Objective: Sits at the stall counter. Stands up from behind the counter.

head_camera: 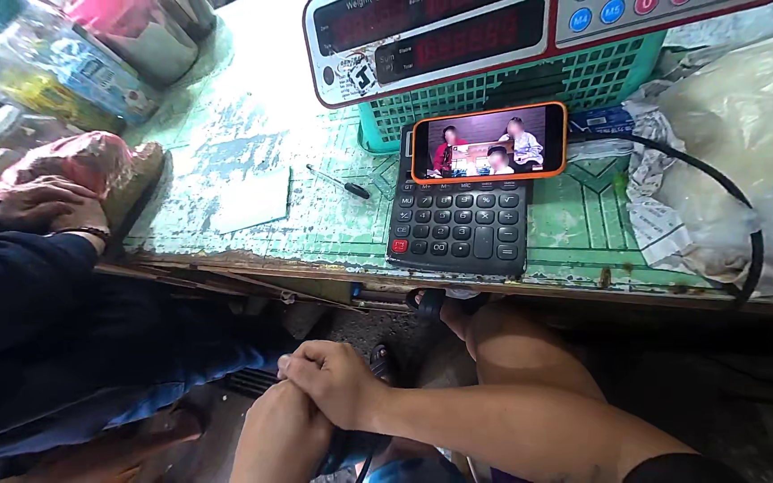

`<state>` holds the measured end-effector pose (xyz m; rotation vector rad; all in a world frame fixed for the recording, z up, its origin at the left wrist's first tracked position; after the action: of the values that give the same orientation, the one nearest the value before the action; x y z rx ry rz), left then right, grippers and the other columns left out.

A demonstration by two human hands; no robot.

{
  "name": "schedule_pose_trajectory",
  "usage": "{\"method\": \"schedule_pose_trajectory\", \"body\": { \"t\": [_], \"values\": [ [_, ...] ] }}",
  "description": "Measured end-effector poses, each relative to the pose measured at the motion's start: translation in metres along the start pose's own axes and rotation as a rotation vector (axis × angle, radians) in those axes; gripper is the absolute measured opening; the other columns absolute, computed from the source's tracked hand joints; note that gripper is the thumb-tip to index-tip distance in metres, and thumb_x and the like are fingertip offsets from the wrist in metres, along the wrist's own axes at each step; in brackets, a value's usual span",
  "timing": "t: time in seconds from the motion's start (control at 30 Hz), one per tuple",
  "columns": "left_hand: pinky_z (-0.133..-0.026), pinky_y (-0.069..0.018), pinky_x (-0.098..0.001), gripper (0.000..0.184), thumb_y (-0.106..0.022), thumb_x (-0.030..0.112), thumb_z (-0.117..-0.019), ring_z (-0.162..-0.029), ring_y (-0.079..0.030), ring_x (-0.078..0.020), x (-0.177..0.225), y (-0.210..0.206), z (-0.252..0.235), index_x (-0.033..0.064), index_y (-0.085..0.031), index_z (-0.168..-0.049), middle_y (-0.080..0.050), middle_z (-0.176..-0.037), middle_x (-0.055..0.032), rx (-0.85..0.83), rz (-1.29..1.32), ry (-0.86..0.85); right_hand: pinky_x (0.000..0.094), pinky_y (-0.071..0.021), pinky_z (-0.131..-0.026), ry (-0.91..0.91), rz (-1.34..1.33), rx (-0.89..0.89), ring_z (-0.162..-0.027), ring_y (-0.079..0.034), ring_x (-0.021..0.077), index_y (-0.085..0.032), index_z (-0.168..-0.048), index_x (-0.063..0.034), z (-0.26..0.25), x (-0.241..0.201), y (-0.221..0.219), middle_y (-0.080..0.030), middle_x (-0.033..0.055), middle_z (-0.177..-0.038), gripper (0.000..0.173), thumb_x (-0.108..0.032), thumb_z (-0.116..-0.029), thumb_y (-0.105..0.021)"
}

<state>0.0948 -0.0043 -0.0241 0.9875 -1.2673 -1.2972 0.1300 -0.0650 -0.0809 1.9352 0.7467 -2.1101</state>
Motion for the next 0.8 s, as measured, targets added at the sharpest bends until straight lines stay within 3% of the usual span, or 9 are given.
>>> {"method": "schedule_pose_trajectory", "body": {
  "t": [0.1,0.27,0.33,0.43,0.53,0.63,0.73,0.8],
  "values": [
    [-0.056,-0.0526,-0.0490,0.029,-0.058,0.040,-0.0818,-0.063,-0.067,-0.0218,-0.001,0.001,-0.001,0.0129,-0.066,-0.074,-0.061,-0.063,-0.0020,0.059,0.021,-0.026,0.0415,-0.0511,-0.078,-0.125,-0.101,-0.038,-0.084,-0.064,0.0145,-0.071,-0.100,-0.0063,0.000,0.003,0.001,-0.068,0.0053,-0.090,0.038,-0.035,-0.1082,-0.047],
    [-0.056,-0.0514,-0.0402,0.022,-0.058,0.038,-0.0819,-0.063,-0.064,-0.0120,0.012,0.004,-0.001,0.0173,-0.065,-0.076,-0.059,-0.063,0.0047,0.155,0.130,-0.009,0.0363,-0.0508,-0.076,-0.071,-0.115,-0.053,-0.081,-0.063,0.0089,-0.072,-0.097,-0.0074,0.001,-0.018,0.014,-0.069,0.0008,-0.087,0.031,-0.030,-0.1056,-0.053],
    [-0.057,-0.0521,-0.0406,0.023,-0.056,0.035,-0.0837,-0.065,-0.065,-0.0139,0.018,0.003,-0.004,0.0150,-0.064,-0.079,-0.060,-0.065,0.0028,0.172,0.115,0.002,0.0319,-0.0517,-0.077,-0.059,-0.197,-0.005,-0.081,-0.064,0.0061,-0.072,-0.094,-0.0065,0.000,-0.020,0.019,-0.070,-0.0004,-0.087,0.028,-0.024,-0.1052,-0.054],
    [-0.057,-0.0530,-0.0473,0.024,-0.052,0.029,-0.0851,-0.066,-0.068,-0.0230,0.027,0.000,-0.011,0.0097,-0.064,-0.079,-0.061,-0.065,-0.0042,0.177,0.015,-0.016,0.0258,-0.0515,-0.074,-0.135,-0.520,0.137,-0.078,-0.063,0.0064,-0.067,-0.089,-0.0020,0.001,-0.004,0.019,-0.069,0.0019,-0.082,0.027,-0.013,-0.1062,-0.049],
    [-0.058,-0.0541,-0.0472,0.024,-0.049,0.029,-0.0913,-0.068,-0.068,-0.0238,0.031,-0.003,-0.016,0.0109,-0.065,-0.086,-0.062,-0.069,-0.0044,0.178,-0.025,-0.054,0.0259,-0.0528,-0.073,-0.292,-0.783,0.204,-0.077,-0.064,0.0097,-0.064,-0.090,-0.0031,0.002,0.014,0.015,-0.068,0.0040,-0.082,0.034,-0.019,-0.1100,-0.043],
    [-0.059,-0.0545,-0.0492,0.025,-0.050,0.028,-0.0878,-0.071,-0.070,-0.0265,0.033,-0.004,-0.019,0.0080,-0.065,-0.086,-0.064,-0.071,-0.0071,0.169,-0.050,-0.054,0.0299,-0.0511,-0.073,-0.396,-0.660,0.193,-0.078,-0.063,0.0107,-0.067,-0.087,-0.0054,0.002,0.020,0.016,-0.068,0.0033,-0.083,0.046,-0.029,-0.1118,-0.036],
    [-0.063,-0.0562,-0.0515,0.027,-0.053,0.029,-0.0841,-0.076,-0.072,-0.0281,0.031,-0.005,-0.019,0.0066,-0.068,-0.087,-0.068,-0.076,-0.0085,0.141,-0.073,-0.035,0.0397,-0.0502,-0.080,-0.504,-0.503,0.132,-0.088,-0.063,0.0158,-0.072,-0.096,-0.0067,0.006,0.027,0.013,-0.068,0.0070,-0.093,0.055,-0.041,-0.1116,-0.032],
    [-0.061,-0.0554,-0.0479,0.026,-0.054,0.032,-0.0833,-0.073,-0.071,-0.0222,0.028,-0.003,-0.017,0.0105,-0.067,-0.084,-0.066,-0.073,-0.0036,0.159,-0.050,-0.031,0.0431,-0.0514,-0.085,-0.560,-0.482,0.060,-0.097,-0.065,0.0182,-0.073,-0.104,-0.0071,0.010,0.025,0.010,-0.070,0.0096,-0.102,0.056,-0.045,-0.1106,-0.032]
  ]
}}
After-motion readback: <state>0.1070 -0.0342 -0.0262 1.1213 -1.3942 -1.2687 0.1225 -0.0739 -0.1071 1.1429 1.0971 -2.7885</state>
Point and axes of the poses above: each hand's wrist, its own z-axis away from the middle knuckle, its own y-axis out of the back of the hand, x = y × z, the point moved 8 cm from there along -z, towards the middle knuckle
